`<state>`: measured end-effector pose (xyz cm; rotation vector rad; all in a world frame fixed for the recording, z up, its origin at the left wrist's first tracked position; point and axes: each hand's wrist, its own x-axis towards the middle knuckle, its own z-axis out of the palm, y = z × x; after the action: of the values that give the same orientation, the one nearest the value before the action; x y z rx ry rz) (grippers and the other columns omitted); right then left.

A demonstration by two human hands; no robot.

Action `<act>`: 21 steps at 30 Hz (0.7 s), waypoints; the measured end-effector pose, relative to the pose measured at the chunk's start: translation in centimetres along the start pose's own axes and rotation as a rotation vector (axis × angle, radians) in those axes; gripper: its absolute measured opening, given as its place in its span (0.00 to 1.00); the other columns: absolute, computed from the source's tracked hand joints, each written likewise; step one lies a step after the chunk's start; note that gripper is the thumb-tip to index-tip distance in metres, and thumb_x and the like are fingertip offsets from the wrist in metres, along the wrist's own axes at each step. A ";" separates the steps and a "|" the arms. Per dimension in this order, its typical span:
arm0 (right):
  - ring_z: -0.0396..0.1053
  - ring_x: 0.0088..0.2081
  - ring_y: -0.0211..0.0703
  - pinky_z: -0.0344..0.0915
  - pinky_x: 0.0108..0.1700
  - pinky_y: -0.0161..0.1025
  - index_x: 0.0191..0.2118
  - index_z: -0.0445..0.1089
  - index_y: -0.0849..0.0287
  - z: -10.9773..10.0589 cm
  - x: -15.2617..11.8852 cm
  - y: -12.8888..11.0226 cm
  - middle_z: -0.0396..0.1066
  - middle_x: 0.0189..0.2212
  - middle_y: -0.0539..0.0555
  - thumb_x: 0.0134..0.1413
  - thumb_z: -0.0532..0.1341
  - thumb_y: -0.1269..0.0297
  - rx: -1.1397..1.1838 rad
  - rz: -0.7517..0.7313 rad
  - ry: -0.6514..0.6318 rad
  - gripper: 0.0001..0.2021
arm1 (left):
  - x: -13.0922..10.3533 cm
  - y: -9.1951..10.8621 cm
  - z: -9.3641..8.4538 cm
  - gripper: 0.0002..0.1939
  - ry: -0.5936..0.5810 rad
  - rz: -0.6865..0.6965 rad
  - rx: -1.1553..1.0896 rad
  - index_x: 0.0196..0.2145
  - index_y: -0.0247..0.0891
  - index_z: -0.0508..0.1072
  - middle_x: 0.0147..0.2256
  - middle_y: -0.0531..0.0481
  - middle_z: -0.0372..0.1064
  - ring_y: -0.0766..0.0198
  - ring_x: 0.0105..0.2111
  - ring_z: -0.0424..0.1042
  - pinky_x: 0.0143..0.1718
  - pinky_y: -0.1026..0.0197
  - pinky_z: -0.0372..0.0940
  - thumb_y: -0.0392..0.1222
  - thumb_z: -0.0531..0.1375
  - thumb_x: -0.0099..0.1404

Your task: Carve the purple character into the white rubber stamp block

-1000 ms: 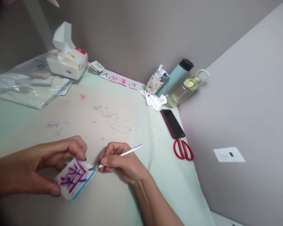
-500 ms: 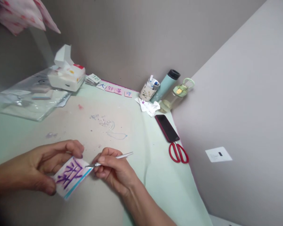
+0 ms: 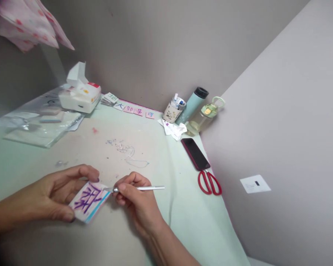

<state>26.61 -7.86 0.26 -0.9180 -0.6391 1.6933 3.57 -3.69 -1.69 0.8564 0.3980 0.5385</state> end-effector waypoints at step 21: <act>0.58 0.17 0.32 0.56 0.21 0.29 0.37 0.77 0.58 -1.2 0.2 -0.8 0.69 0.17 0.46 0.55 0.73 0.40 -0.103 -0.111 0.117 0.23 | -0.7 0.4 1.4 0.21 0.383 0.109 0.525 0.49 0.48 0.74 0.52 0.50 0.67 0.55 0.51 0.76 0.53 0.57 0.74 0.44 0.74 0.60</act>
<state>28.00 -7.43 0.17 -1.0276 -0.6905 1.5076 3.64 -4.72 -0.42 1.2880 0.8714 0.7165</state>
